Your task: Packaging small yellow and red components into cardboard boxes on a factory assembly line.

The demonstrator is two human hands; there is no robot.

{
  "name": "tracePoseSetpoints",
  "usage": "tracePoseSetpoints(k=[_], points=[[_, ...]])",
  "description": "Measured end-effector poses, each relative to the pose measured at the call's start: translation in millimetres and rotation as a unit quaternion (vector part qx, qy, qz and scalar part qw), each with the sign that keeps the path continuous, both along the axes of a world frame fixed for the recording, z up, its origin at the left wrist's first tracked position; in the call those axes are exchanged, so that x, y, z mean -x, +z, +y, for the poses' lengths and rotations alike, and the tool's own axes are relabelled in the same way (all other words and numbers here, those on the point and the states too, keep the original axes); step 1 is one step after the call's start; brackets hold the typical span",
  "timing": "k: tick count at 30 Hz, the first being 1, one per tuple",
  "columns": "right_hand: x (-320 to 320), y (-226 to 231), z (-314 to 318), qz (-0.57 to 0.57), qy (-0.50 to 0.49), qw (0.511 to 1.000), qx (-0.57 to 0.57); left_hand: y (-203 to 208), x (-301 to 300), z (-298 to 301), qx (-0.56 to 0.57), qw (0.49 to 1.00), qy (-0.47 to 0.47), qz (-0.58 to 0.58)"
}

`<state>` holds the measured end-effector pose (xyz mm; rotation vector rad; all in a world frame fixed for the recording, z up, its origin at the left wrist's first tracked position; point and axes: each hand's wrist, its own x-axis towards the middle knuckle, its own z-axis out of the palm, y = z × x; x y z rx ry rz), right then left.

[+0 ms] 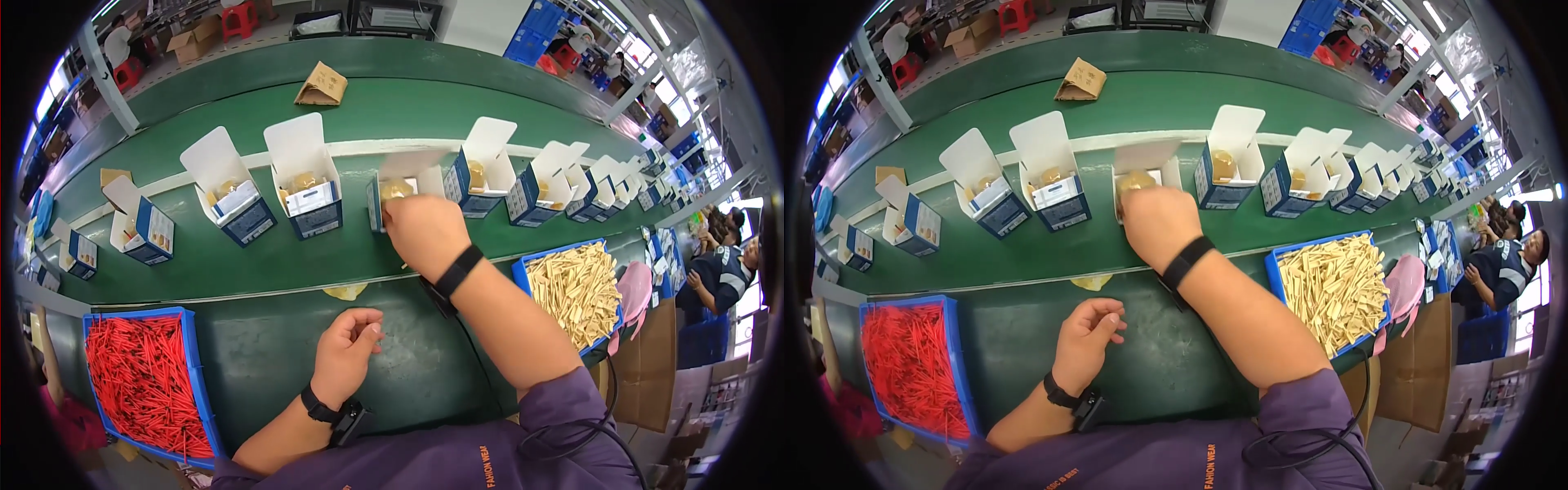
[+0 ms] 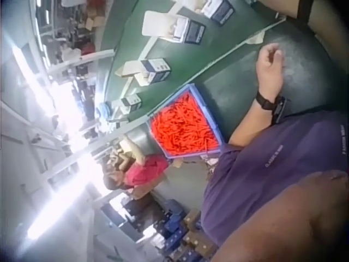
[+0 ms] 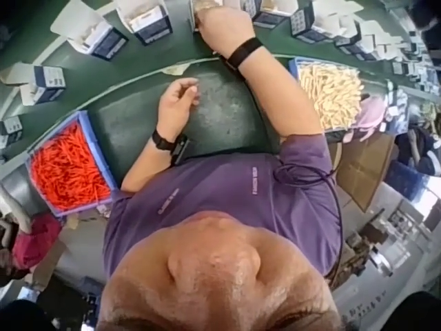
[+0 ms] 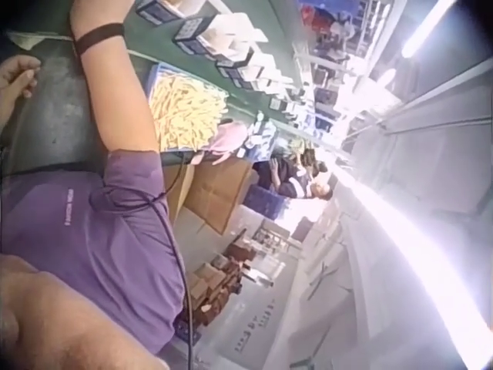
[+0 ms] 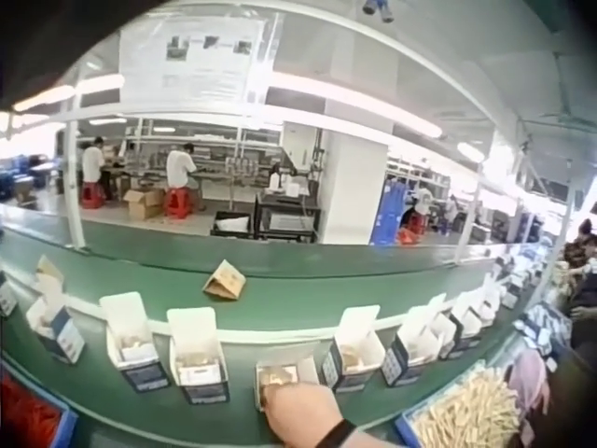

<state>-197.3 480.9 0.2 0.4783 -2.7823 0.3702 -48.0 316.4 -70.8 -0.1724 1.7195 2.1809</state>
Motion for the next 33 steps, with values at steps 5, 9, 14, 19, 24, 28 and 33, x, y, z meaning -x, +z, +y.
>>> tracePoseSetpoints(k=[5, 9, 14, 19, 24, 28, 33], points=[[2.7, 22.2, 19.5, 0.030, 0.096, 0.994, 0.039, 4.3, 1.2, 4.6, -0.023, 0.999, 0.020, 0.009], [-21.2, 16.3, 58.3, -0.001, 0.100, 0.993, 0.070, 1.0, -3.2, 4.0, -0.010, 0.999, 0.033, 0.020], [-32.2, -57.3, 90.8, -0.051, 0.066, 0.996, 0.035, 4.4, -4.2, 11.9, 0.033, 0.998, 0.014, 0.044], [-39.9, -64.0, 80.3, -0.024, 0.017, 0.999, 0.030, 48.4, -23.6, -3.5, 0.013, 0.993, 0.068, 0.093], [-97.3, -14.1, 70.9, -0.220, 0.030, 0.923, 0.314, 98.9, -73.4, -92.7, 0.404, 0.860, 0.161, 0.268], [-129.6, -67.6, 73.3, -0.330, 0.066, 0.763, 0.552, 45.3, -87.5, -250.5, 0.510, 0.820, 0.155, 0.211], [-142.6, -81.2, 64.4, -0.321, 0.101, 0.732, 0.593, -3.2, -100.3, -337.8, 0.739, 0.647, 0.117, 0.151]])
